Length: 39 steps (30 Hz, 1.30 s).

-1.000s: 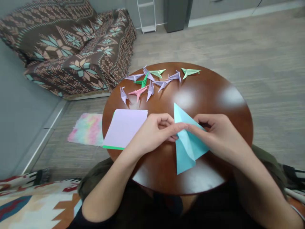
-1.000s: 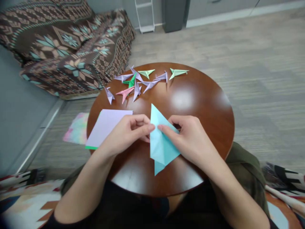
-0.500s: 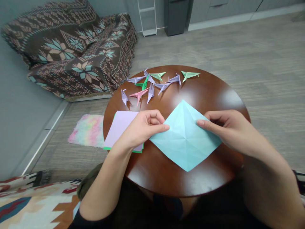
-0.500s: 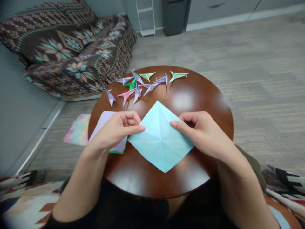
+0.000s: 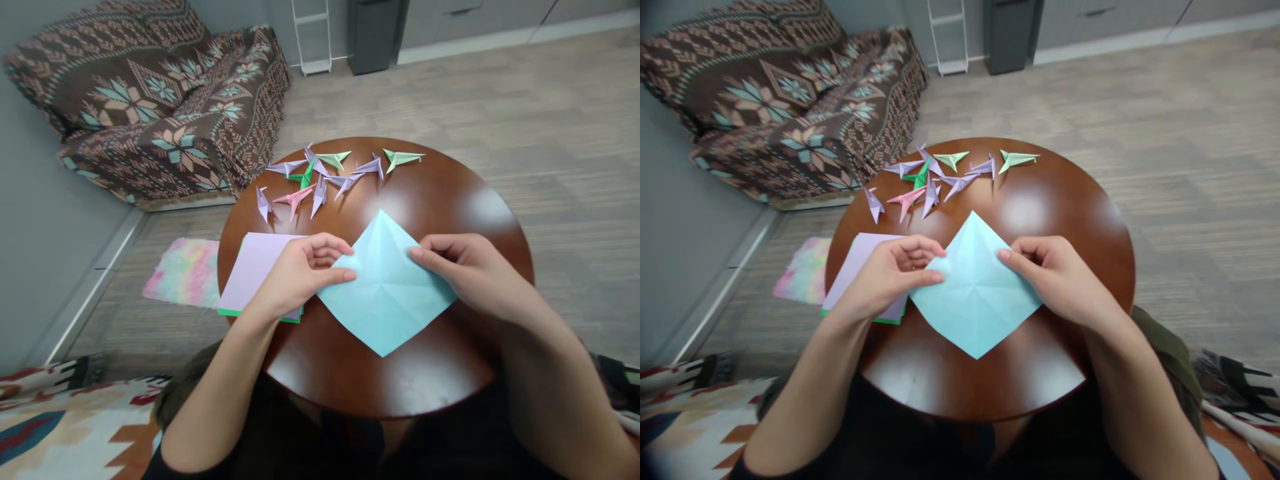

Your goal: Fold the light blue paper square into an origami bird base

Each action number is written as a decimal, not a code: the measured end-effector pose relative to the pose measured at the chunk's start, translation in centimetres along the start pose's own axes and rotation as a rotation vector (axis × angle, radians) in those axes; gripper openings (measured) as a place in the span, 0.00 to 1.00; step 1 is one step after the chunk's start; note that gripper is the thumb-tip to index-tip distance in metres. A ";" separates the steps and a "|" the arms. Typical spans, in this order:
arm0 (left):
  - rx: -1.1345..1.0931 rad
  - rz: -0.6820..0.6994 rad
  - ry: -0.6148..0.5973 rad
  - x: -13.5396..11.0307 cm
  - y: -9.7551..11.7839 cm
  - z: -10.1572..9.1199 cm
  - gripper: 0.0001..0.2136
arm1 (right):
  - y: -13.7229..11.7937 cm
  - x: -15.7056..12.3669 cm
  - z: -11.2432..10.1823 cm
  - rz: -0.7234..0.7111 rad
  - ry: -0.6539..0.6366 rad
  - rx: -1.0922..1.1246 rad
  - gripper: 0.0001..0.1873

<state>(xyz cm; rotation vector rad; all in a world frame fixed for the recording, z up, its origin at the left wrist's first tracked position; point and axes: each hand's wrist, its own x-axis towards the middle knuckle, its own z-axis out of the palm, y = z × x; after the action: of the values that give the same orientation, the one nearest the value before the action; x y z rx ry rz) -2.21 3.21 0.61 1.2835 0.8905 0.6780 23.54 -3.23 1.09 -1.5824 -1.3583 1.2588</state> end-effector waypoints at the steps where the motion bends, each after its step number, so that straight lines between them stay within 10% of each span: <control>1: -0.018 -0.007 0.004 0.0 -0.1 0.0 0.18 | 0.0 0.1 0.0 -0.001 0.002 0.010 0.30; 11: -0.111 0.058 0.095 1.1 -0.9 -0.8 0.24 | 0.6 0.1 -0.3 -0.067 0.048 0.120 0.21; 16: -0.035 0.233 0.335 1.4 -1.5 -1.0 0.19 | -0.4 -1.3 1.3 -0.440 0.647 -0.064 0.05; 18: -0.061 0.197 0.259 1.1 -1.5 -0.7 0.23 | -0.8 -1.9 2.3 -0.638 0.807 -0.308 0.04; 23: -0.305 -0.002 -0.264 -0.8 -0.7 0.7 0.40 | -1.2 -2.7 4.6 -0.917 0.646 -0.591 0.08; 27: -0.461 -0.084 -0.438 -1.6 0.0 1.7 0.47 | -1.2 -3.2 5.9 -0.924 0.469 -0.564 0.07; 35: -0.565 -0.242 -0.178 -0.8 -0.2 2.3 0.08 | -1.4 -3.1 6.3 -0.815 0.016 -0.446 0.11; 39: -0.547 -0.228 -0.076 -0.5 -0.3 2.4 0.11 | -1.2 -2.9 6.8 -0.849 -0.057 -0.473 0.13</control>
<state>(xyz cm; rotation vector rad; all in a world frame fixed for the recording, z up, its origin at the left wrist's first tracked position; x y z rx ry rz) -0.41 1.50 0.50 0.7035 0.7089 0.6301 16.72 -6.36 0.82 -1.0113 -2.1520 0.4795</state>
